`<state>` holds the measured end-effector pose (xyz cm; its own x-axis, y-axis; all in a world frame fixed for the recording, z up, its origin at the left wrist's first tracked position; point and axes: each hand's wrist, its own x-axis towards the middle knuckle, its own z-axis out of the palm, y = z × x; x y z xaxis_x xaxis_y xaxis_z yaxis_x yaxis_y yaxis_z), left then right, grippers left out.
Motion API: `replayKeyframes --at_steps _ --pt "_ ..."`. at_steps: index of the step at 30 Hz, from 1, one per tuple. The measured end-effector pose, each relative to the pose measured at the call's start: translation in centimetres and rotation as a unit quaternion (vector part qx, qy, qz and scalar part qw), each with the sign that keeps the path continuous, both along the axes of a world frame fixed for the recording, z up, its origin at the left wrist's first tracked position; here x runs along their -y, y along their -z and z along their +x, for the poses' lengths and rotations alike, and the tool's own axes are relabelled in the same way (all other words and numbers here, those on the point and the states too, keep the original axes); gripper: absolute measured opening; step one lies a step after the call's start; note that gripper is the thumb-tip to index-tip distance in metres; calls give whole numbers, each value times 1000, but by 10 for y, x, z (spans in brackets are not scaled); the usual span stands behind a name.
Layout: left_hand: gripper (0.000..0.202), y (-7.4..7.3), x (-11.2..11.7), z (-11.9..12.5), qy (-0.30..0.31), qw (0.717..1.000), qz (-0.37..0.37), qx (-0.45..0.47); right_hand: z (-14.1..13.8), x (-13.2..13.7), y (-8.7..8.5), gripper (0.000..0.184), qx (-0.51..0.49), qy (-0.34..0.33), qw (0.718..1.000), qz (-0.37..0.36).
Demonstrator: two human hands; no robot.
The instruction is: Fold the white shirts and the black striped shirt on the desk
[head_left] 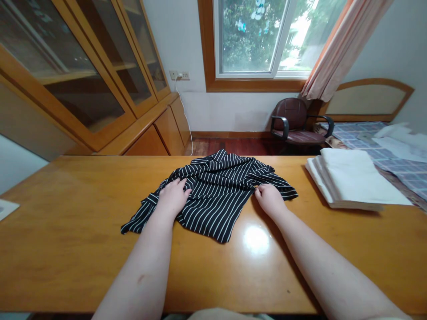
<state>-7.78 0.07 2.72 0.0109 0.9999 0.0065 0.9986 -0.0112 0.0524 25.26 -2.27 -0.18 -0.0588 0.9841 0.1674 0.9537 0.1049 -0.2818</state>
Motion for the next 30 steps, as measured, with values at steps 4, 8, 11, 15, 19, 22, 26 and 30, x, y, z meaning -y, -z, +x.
replayKeyframes --at_steps 4,8,11,15,19,22,26,30 --pt "60 2 -1 -2 -8 999 -28 35 8 -2 0 37 34 94 995 -3" --pt "59 2 0 1 11 998 -35 56 9 0 -3 36 -3 85 995 52" --pt "60 2 2 6 35 998 -22 48 4 6 -8 30 -90 -34 989 111" --pt "62 -3 7 12 87 991 -41 95 -10 17 -12 54 -154 -267 951 10" --pt "53 -11 13 19 144 976 -78 142 -24 23 -3 80 -113 -355 922 -104" --pt "50 -14 16 22 167 965 -103 172 -28 20 3 47 -89 -341 929 -116" --pt "49 -12 12 20 150 966 -82 192 -28 17 0 14 -107 -315 937 -106" --pt "53 -6 6 14 101 981 -30 164 -27 20 -9 18 -154 -277 944 -93"
